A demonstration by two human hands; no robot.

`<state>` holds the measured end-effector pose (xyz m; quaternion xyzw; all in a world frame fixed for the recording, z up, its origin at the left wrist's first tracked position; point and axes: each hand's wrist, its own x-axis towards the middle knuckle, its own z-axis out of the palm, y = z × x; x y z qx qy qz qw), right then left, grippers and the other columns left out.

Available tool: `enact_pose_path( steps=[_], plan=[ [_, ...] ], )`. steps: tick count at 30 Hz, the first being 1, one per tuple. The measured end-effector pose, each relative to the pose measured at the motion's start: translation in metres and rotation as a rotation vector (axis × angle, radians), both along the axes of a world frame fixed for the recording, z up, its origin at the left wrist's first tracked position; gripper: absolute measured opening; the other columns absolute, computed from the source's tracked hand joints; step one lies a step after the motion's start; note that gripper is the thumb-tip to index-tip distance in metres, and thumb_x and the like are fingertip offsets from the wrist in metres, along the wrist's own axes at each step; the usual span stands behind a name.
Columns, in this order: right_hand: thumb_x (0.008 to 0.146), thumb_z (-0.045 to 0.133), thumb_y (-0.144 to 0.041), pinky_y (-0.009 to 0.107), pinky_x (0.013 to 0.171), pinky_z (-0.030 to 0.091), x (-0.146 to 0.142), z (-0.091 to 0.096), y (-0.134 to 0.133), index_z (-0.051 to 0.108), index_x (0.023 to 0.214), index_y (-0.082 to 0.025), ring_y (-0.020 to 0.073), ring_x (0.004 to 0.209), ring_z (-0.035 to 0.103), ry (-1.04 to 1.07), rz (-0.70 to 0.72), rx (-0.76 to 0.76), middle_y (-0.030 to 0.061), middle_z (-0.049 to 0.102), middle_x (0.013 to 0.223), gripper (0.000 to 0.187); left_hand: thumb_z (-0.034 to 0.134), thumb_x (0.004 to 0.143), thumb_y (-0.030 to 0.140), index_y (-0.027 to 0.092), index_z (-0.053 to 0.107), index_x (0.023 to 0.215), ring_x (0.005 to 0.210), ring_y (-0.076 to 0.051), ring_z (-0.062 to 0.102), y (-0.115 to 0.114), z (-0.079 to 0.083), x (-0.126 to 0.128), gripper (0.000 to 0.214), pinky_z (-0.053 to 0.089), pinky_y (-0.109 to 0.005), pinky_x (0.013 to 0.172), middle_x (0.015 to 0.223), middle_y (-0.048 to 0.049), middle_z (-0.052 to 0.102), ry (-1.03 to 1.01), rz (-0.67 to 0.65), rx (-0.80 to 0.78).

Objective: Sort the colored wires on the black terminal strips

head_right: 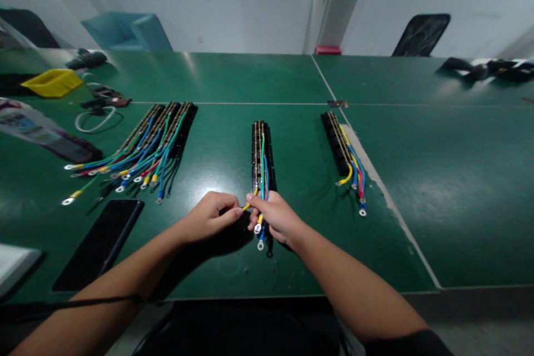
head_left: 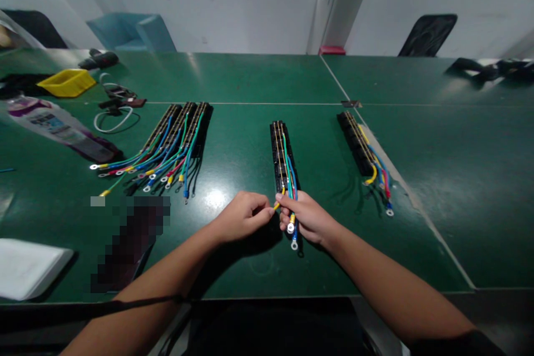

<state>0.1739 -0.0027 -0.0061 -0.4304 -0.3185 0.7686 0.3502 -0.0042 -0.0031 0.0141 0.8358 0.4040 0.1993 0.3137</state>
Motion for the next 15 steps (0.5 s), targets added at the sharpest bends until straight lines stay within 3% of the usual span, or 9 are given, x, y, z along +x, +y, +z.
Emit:
enact_pose_path(
  steps=[10, 15],
  plan=[
    [0.074, 0.073, -0.034, 0.023, 0.043, 0.049, 0.0008, 0.0023, 0.0001, 0.048, 0.072, -0.018, 0.006, 0.039, 0.044, 0.069, -0.008, -0.028, -0.0092, 0.043, 0.048, 0.03, 0.046, 0.088, 0.032, 0.013, 0.054, 0.067, 0.053, -0.008, 0.041, 0.0, -0.0008, -0.0007, 0.029, 0.026, -0.021, 0.053, 0.057, 0.0042, 0.046, 0.016, -0.006, -0.037],
    [0.074, 0.072, -0.035, 0.023, 0.043, 0.049, 0.0013, 0.0012, -0.0004, 0.048, 0.071, -0.017, 0.0064, 0.039, 0.045, 0.065, 0.008, -0.005, -0.0087, 0.044, 0.047, 0.03, 0.042, 0.091, 0.033, 0.013, 0.055, 0.064, 0.051, -0.007, 0.038, 0.0003, 0.0021, -0.0004, 0.036, 0.023, -0.021, 0.05, 0.054, 0.0046, 0.041, 0.024, -0.048, -0.144]
  ],
)
